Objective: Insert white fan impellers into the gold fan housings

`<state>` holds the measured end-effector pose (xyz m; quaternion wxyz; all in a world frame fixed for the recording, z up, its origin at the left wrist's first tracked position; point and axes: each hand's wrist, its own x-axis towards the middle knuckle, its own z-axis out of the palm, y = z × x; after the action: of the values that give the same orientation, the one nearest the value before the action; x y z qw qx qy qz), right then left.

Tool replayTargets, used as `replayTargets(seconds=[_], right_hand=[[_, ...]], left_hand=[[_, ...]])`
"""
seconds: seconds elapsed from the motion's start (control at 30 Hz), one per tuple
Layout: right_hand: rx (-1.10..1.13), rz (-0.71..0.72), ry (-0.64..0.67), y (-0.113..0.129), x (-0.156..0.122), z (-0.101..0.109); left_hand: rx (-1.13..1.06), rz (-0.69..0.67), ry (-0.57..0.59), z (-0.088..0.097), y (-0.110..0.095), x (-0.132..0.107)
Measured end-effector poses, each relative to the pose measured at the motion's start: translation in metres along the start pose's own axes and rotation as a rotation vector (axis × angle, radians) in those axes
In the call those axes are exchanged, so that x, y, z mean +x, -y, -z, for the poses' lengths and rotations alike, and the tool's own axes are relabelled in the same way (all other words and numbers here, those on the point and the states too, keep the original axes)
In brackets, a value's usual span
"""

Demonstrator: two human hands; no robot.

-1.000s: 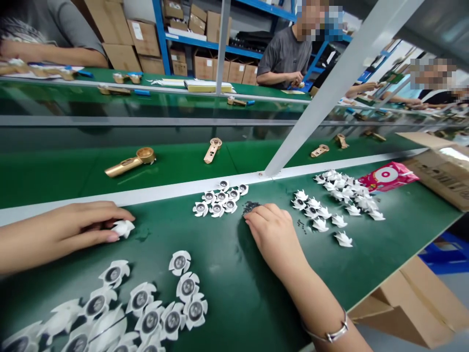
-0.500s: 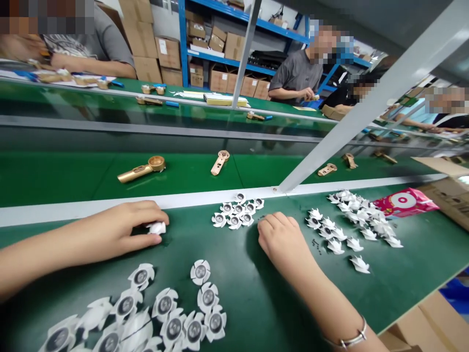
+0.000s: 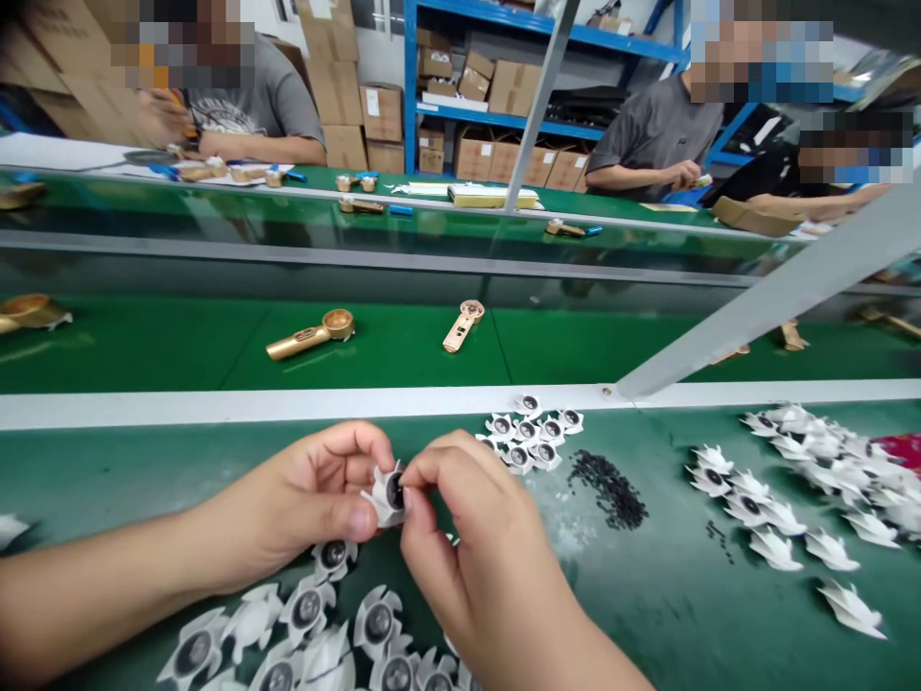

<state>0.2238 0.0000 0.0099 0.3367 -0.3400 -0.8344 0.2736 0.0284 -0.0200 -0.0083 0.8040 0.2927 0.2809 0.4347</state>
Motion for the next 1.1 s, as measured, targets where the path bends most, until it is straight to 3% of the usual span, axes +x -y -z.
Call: replayTargets(seconds=[0.43, 0.63, 0.8, 0.93, 1.0, 1.1], right_hand=[[-0.121, 0.081, -0.067, -0.006, 0.0, -0.001], [-0.218, 0.371, -0.061, -0.012, -0.001, 0.004], [0.053, 0.133, -0.174, -0.025, -0.003, -0.001], [0.226, 0.075, -0.239, -0.029, -0.006, -0.001], [0.318, -0.02, -0.285, -0.028, -0.008, 0.002], [0.486, -0.185, -0.388, -0.029, -0.01, 0.009]], left_hand=[[-0.077, -0.014, -0.028, 0.003, 0.007, 0.007], [-0.036, -0.049, -0.115, 0.004, 0.005, 0.006], [-0.106, 0.055, -0.03, -0.002, 0.004, 0.009], [-0.152, 0.129, 0.071, -0.014, 0.01, 0.02], [0.08, 0.124, 0.069, -0.017, 0.005, 0.032], [0.842, -0.003, -0.064, -0.006, -0.023, 0.061]])
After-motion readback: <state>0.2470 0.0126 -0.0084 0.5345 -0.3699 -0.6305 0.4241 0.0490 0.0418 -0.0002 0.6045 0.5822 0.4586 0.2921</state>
